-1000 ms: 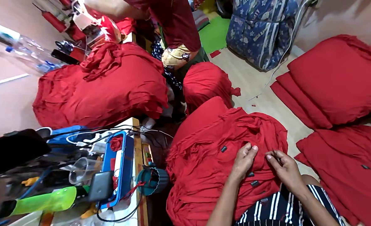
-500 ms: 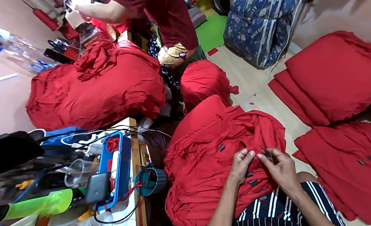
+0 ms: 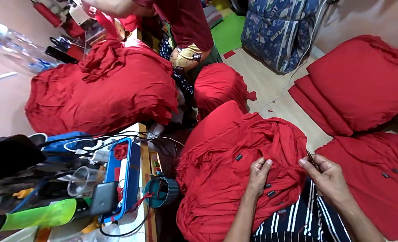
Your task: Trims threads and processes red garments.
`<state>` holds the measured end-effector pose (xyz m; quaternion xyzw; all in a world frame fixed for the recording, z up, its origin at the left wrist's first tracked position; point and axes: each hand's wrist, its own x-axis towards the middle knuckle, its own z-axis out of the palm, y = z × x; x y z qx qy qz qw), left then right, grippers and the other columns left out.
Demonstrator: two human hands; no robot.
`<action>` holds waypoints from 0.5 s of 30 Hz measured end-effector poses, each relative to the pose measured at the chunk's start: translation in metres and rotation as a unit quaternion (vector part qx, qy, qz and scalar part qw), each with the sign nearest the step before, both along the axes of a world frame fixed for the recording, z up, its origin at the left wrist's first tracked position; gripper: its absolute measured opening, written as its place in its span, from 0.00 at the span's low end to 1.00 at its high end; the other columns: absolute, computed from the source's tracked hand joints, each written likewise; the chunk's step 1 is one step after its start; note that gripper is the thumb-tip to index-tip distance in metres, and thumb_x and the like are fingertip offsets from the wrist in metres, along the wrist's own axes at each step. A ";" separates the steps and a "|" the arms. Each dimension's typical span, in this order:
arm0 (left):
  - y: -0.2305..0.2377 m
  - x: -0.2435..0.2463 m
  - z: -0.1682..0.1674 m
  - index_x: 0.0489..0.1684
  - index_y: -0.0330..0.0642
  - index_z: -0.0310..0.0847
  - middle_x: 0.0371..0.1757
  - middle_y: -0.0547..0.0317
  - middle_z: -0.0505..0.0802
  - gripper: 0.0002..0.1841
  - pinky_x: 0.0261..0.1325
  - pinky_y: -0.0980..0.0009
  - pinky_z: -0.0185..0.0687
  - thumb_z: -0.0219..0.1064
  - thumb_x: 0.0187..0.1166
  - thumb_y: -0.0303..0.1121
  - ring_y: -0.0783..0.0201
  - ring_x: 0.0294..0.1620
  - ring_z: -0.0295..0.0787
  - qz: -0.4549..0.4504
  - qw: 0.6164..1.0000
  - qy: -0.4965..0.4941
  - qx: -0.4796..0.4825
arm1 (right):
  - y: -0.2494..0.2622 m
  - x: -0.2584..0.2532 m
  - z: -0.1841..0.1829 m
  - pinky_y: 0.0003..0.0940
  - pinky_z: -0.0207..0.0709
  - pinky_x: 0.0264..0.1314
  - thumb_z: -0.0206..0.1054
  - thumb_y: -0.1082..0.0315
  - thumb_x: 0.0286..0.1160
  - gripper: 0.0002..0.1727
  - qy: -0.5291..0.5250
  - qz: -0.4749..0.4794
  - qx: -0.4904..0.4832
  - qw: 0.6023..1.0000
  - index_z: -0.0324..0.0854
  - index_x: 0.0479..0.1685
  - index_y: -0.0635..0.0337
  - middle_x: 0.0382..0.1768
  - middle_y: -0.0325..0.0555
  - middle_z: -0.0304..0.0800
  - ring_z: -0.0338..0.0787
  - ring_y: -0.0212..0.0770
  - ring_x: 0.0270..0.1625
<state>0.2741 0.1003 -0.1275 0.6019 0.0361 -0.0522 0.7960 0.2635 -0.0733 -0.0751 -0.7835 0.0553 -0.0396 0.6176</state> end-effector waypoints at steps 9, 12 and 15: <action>0.001 0.001 -0.001 0.37 0.31 0.82 0.33 0.65 0.87 0.10 0.47 0.78 0.81 0.55 0.84 0.25 0.79 0.36 0.83 0.006 1.000 0.007 -0.018 | -0.017 -0.009 -0.009 0.58 0.79 0.43 0.53 0.48 0.84 0.29 -0.001 0.119 -0.202 0.972 0.82 0.60 0.67 0.41 0.57 0.89 0.89 0.53 0.40; 0.001 0.002 -0.001 0.37 0.32 0.81 0.33 0.65 0.88 0.10 0.48 0.78 0.81 0.55 0.84 0.25 0.79 0.36 0.84 0.010 1.000 0.013 -0.026 | -0.017 -0.011 -0.005 0.65 0.78 0.43 0.58 0.52 0.81 0.23 0.015 0.180 -0.228 0.957 0.85 0.54 0.65 0.39 0.56 0.90 0.90 0.57 0.41; 0.001 0.001 -0.001 0.41 0.30 0.82 0.35 0.63 0.89 0.10 0.50 0.77 0.82 0.55 0.84 0.25 0.78 0.38 0.85 0.012 0.999 0.022 -0.030 | -0.011 -0.012 -0.008 0.60 0.78 0.40 0.62 0.52 0.76 0.22 0.007 0.178 -0.229 0.957 0.86 0.50 0.64 0.35 0.51 0.89 0.89 0.53 0.37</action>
